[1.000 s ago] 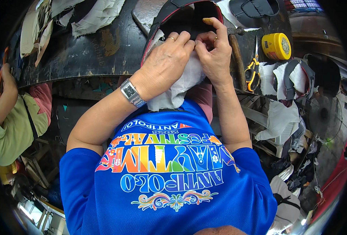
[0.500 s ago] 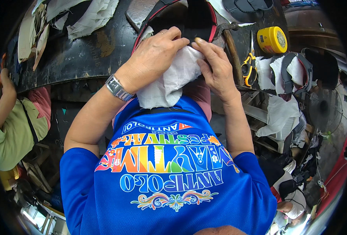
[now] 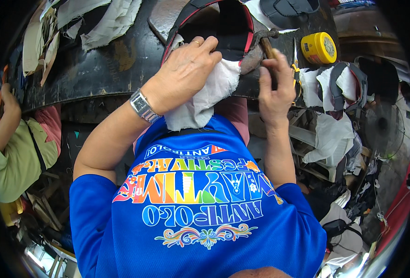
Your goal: The person inserts a white cloth into a black shoe and presses it into place. They then use yellow-handled scissors to trim excess material around the shoe's opening, repeatedly adjusting the shoe and cutting along the edge.
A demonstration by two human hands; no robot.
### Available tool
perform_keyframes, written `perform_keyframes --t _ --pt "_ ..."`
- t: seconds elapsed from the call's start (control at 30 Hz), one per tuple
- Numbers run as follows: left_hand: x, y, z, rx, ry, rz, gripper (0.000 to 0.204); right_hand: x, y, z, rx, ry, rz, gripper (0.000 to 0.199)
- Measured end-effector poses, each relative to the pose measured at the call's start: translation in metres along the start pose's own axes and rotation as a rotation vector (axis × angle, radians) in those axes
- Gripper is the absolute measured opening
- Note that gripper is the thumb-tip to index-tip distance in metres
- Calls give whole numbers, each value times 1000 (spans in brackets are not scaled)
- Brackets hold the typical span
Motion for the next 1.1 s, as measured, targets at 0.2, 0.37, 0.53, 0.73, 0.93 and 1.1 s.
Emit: perform_keyframes --t 0.2,0.37,0.53,0.73,0.93,1.1 --pt "3 1 1 -78 -42 -69 21 -8 -34 5 213 270 -559 60" --pt "6 2 3 -92 -79 -79 19 -24 -32 15 402 166 -279 48" --pt "6 2 3 -110 -101 -93 20 -38 3 1 511 -13 232 46" --pt "3 6 7 -118 -78 -135 39 -29 19 -8 506 422 -80 45" --pt "2 7 6 -172 -103 -197 84 -16 32 -2 347 215 147 40" --pt "2 7 6 -209 -56 -229 100 -6 30 8 363 479 -26 40"
Point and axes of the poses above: each hand's wrist, its own z-axis towards the middle knuckle, its own x-axis out of the palm, y = z × x, the point moved 3 cm from there along z, towards the middle knuckle, and after that the axes turned 8 degrees about z, right-handed, at the moved point
